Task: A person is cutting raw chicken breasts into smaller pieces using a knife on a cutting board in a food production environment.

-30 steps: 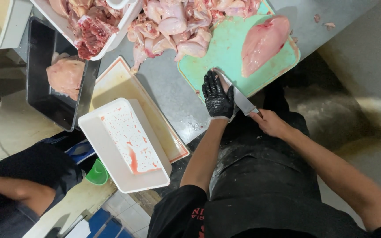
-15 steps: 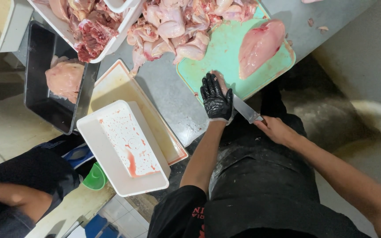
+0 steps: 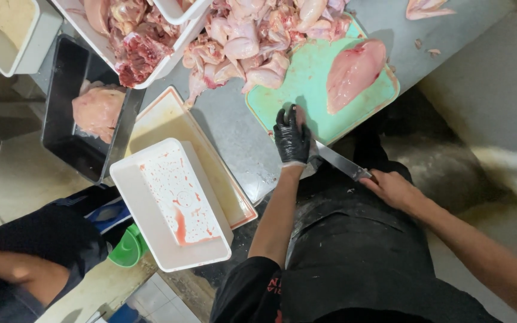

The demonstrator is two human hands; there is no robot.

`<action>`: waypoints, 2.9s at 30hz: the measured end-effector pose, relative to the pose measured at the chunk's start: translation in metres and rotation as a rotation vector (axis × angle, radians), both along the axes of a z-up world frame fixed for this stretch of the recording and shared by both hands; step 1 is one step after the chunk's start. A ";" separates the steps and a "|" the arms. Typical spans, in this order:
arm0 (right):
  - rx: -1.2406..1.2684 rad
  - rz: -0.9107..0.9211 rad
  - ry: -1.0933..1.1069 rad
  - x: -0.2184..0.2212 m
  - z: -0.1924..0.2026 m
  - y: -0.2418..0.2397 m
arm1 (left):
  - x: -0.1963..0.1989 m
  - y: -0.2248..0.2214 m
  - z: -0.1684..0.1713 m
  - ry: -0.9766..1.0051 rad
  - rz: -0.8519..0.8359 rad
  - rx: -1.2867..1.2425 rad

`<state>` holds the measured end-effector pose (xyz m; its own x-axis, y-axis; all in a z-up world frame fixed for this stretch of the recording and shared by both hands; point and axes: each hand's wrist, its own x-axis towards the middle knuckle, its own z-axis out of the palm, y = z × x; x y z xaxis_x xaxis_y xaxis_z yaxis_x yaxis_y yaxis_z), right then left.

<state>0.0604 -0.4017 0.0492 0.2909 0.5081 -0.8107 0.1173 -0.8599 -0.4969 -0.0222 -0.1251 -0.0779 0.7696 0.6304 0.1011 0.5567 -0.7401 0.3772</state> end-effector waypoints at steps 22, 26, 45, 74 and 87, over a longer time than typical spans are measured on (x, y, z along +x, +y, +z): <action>-0.148 -0.071 -0.240 0.004 -0.003 -0.024 | -0.093 0.173 0.049 -0.755 0.239 -0.744; -0.109 -0.067 -0.268 0.001 -0.015 -0.026 | -0.158 0.375 0.107 -0.726 0.418 -0.162; 0.213 -0.700 -0.373 0.077 -0.010 -0.021 | 0.174 -0.003 -0.002 -0.129 -0.760 0.223; 0.267 -0.528 -0.001 0.157 -0.042 0.019 | 0.169 -0.047 -0.002 0.142 -0.690 0.057; 0.192 -0.463 0.149 0.107 -0.014 -0.023 | 0.159 -0.046 -0.007 0.094 -0.720 0.121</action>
